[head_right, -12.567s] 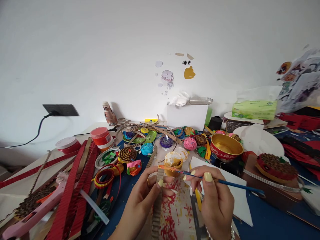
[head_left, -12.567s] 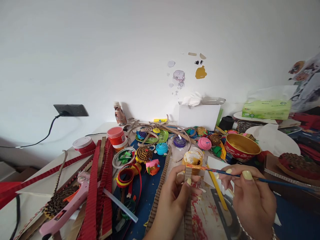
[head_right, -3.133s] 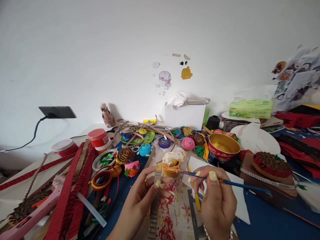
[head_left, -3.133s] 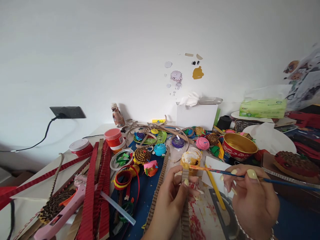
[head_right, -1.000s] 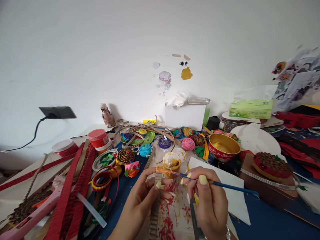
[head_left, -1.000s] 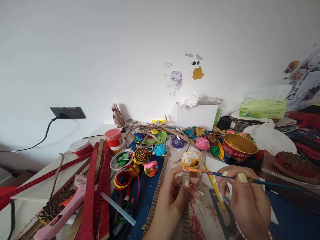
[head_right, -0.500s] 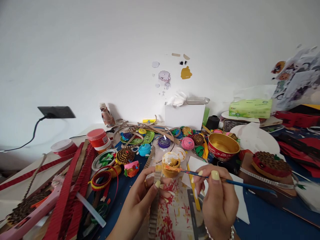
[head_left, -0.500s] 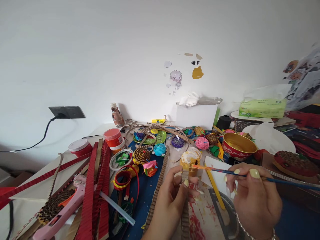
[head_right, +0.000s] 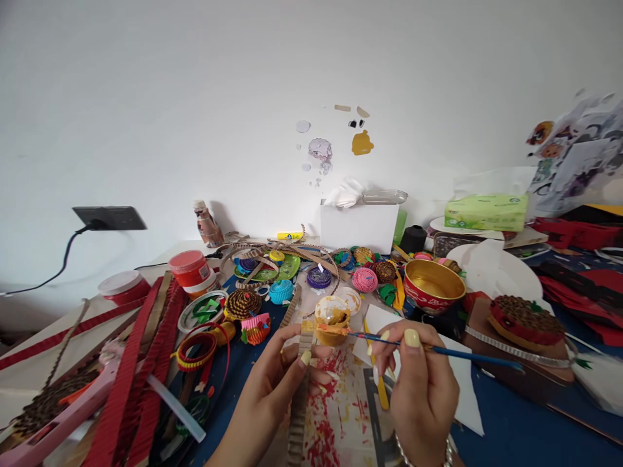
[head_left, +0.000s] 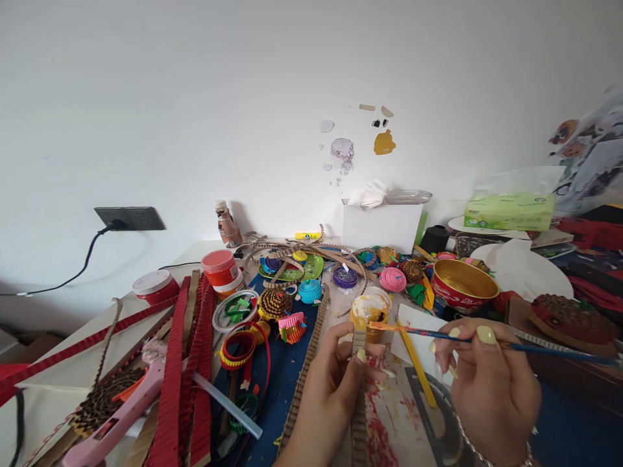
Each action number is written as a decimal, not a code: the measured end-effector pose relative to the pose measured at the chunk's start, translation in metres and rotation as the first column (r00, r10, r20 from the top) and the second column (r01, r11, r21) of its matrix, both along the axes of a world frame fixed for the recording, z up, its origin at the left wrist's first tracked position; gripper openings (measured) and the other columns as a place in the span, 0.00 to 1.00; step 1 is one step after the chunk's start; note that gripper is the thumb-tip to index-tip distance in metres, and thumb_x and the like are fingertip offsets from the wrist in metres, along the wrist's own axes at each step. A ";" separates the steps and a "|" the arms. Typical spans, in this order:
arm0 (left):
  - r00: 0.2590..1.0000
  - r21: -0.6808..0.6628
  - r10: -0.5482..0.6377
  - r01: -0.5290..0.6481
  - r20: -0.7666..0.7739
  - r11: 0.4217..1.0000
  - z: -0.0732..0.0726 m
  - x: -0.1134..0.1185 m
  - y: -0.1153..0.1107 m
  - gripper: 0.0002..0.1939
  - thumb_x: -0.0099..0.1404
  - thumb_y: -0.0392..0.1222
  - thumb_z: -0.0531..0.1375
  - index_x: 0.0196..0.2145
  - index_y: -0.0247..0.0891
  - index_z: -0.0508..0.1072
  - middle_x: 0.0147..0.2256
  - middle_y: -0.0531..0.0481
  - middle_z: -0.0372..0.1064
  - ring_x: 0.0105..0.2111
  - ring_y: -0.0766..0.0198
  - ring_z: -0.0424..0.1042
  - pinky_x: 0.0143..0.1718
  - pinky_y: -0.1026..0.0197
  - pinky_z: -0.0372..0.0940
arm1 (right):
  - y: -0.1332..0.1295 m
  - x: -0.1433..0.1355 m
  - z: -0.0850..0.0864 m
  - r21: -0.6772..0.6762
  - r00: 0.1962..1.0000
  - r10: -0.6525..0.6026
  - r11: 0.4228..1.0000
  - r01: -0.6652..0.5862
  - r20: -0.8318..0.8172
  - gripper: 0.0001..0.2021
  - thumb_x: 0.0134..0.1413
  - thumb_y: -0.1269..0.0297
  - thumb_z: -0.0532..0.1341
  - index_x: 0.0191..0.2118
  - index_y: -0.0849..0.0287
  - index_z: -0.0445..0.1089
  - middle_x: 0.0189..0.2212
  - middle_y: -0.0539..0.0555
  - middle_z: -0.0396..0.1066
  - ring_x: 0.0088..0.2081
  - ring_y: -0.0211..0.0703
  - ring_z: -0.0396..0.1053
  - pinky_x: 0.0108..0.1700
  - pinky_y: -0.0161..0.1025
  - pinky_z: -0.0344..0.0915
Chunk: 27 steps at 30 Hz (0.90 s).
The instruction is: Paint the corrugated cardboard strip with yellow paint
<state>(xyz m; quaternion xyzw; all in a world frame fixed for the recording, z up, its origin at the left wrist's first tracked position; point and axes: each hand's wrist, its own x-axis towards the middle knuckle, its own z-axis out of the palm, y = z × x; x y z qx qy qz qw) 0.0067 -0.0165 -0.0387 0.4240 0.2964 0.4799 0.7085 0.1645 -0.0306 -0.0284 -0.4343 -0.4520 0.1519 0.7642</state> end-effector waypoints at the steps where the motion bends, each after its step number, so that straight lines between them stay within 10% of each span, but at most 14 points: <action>1: 1.000 0.003 -0.001 0.001 0.003 1.000 0.000 0.000 0.000 0.15 0.61 0.44 0.61 0.44 0.42 0.62 0.36 0.49 0.76 0.31 0.62 0.76 0.34 0.63 0.62 | 0.000 0.000 0.000 0.009 1.000 0.001 1.000 -0.001 0.009 0.10 0.60 0.64 0.53 0.29 0.58 0.65 0.20 0.48 0.65 0.18 0.33 0.62 0.20 0.33 0.60; 27: 1.000 -0.015 -0.003 0.003 -0.017 1.000 0.001 0.000 0.000 0.15 0.60 0.45 0.61 0.44 0.42 0.64 0.37 0.49 0.76 0.30 0.62 0.76 0.32 0.63 0.63 | 0.000 0.001 -0.004 -0.035 0.999 0.044 0.998 -0.043 0.004 0.10 0.61 0.63 0.52 0.31 0.58 0.66 0.21 0.49 0.67 0.18 0.34 0.62 0.20 0.33 0.60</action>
